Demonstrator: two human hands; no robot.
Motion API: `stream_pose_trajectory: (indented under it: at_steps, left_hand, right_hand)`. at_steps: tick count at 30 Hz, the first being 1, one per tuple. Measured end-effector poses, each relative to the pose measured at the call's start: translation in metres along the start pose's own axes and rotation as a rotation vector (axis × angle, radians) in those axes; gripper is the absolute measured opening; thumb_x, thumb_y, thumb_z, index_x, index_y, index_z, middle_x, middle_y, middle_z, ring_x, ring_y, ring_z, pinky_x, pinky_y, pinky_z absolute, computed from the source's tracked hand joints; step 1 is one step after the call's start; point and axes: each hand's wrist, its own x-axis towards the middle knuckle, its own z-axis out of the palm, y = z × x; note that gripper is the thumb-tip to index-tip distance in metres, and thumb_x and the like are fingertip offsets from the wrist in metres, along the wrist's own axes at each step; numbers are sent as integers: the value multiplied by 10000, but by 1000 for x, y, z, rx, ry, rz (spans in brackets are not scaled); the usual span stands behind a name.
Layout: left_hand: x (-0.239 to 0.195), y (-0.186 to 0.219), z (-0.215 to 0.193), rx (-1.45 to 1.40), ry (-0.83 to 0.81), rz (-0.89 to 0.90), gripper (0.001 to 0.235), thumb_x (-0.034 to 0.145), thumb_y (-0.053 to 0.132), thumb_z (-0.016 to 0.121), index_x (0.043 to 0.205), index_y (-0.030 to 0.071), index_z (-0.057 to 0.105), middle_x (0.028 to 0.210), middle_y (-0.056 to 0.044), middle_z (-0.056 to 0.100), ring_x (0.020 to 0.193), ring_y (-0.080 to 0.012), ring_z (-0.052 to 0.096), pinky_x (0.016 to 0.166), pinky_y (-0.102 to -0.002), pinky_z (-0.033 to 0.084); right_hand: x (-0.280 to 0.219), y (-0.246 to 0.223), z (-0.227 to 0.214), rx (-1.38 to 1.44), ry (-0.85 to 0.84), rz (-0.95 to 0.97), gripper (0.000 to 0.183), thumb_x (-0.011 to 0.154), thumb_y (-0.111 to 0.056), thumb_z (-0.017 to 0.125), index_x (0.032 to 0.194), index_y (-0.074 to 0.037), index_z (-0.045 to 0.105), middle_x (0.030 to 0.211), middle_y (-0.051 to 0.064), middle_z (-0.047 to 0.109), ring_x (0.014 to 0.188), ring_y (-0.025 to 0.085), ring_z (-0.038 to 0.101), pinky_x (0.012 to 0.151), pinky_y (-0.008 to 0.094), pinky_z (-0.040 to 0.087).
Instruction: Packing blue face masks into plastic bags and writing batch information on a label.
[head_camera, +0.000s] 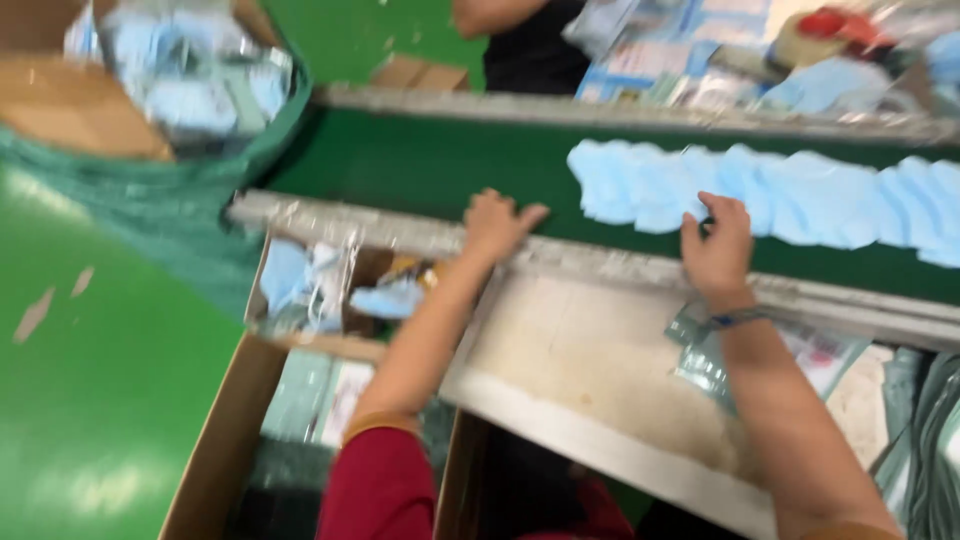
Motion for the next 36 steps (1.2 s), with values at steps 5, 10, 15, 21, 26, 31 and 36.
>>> stream_pose_trajectory:
  at_steps: [5,10,15,21,26,31,36]
  left_hand:
    - [90,127,70,-229,-164,-149,881,778,825,592,1141,35,732,1330,-265,567,1225,-432,550,974,-517,484]
    - [109,182,117,-548,-209,-228,987,572,538,892,1310,33,474,1222,-258,646,1161,-405,636,940,-476,537]
    - [65,97,72,-810,44,-67,787,675,349,893,1296,27,532,1137,-186,747,1020,-328,754,888,-414,609]
    - [-105,90,4,-1136,-365,276,663,727,246,903,1290,37,621,1189,-142,729,1094,-256,690,959,-399,580]
    - [-212,80,8,-609,-324,319,752,742,296,878,1417,180,566,1394,-44,633,1336,-270,530,1116,-451,383]
    - [-258,62,70,-496,-377,267,918,632,322,891,1439,157,486,1535,-85,450,1551,-369,186,1181,-632,114]
    - [-271,56,112,-581,-158,332,846,783,401,824,1471,78,452,1628,-165,359,1611,-312,208,1293,-627,89]
  right_hand:
    - [20,51,36,-622,-32,-41,553,871,-334,791,1230,53,626,1298,293,594,1143,469,574,954,545,464]
    - [18,22,12,-267,-262,-8,525,912,-274,737,1356,-20,618,1310,206,628,1214,405,589,1053,514,461]
    - [8,11,1,310,-56,-16,472,928,-146,778,1355,-31,613,1412,146,627,1291,260,607,1081,386,463]
    - [-76,-59,-53,648,-615,266,721,846,-120,784,1501,-15,503,1343,111,608,1202,159,559,1010,336,485]
    - [-156,-109,-88,610,-866,285,910,661,-103,848,1471,-5,444,1333,84,616,1205,149,576,995,322,478]
    - [-229,-15,-36,124,-762,113,511,762,-128,871,1219,3,685,1202,129,661,1137,210,640,996,360,526]
    - [-209,-46,-49,12,-688,22,511,718,-207,859,1135,27,675,1110,169,665,1026,305,628,875,402,508]
